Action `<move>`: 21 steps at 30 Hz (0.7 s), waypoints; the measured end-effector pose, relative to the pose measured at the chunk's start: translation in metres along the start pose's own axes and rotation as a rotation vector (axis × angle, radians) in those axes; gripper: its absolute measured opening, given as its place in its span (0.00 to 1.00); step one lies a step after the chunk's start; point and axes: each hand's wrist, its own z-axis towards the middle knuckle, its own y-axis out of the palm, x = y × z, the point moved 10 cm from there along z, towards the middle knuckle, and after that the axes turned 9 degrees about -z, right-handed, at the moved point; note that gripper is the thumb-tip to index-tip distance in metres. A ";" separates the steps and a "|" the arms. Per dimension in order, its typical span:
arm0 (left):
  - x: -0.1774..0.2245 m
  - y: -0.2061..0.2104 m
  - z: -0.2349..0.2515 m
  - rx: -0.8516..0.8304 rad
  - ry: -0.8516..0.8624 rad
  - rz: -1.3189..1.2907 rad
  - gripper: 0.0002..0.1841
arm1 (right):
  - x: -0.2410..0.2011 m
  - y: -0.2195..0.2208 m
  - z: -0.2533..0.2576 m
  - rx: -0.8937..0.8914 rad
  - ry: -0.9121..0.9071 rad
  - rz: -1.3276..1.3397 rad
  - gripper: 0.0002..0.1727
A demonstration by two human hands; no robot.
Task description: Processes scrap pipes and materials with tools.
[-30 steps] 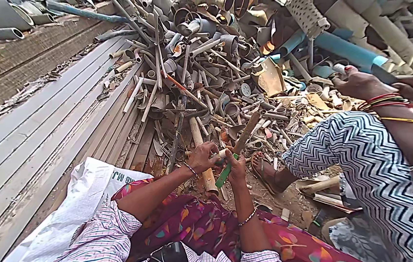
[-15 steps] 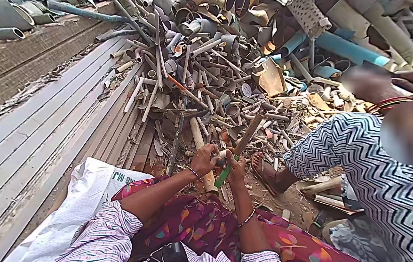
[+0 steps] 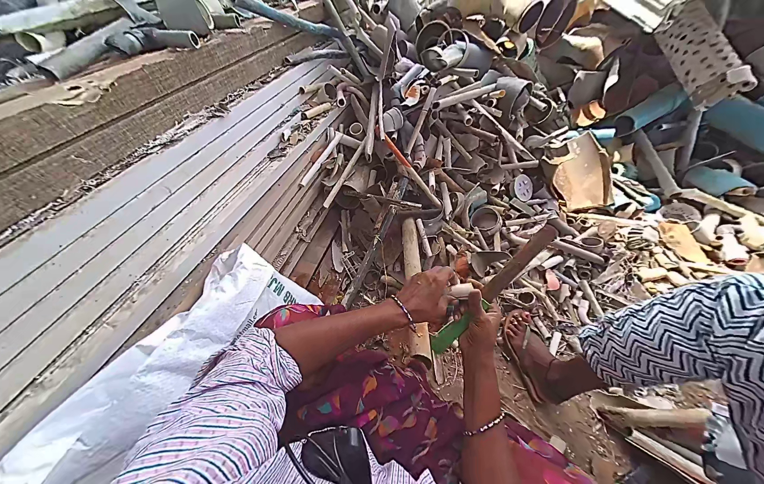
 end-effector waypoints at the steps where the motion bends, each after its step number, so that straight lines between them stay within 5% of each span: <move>1: 0.002 -0.009 -0.006 0.022 0.002 -0.007 0.18 | -0.003 0.004 -0.003 -0.029 -0.018 -0.010 0.11; 6: 0.003 -0.097 -0.053 0.354 -0.003 -0.092 0.14 | -0.011 0.005 -0.014 -0.073 -0.023 -0.074 0.16; 11: 0.001 -0.202 -0.200 0.970 0.097 -0.031 0.10 | -0.016 -0.008 -0.023 -0.024 -0.031 -0.133 0.14; 14: -0.032 -0.242 -0.311 1.173 -0.300 0.397 0.14 | -0.011 -0.021 -0.021 0.019 -0.008 -0.163 0.14; 16: -0.079 -0.251 -0.367 1.067 -0.727 0.416 0.15 | -0.013 -0.027 -0.020 0.041 -0.013 -0.180 0.14; 18: -0.134 -0.233 -0.398 0.804 -0.981 0.308 0.14 | -0.016 -0.030 -0.021 0.067 -0.018 -0.185 0.13; 21: -0.177 -0.179 -0.398 0.304 -0.954 0.072 0.10 | -0.021 -0.031 -0.022 0.083 -0.007 -0.184 0.13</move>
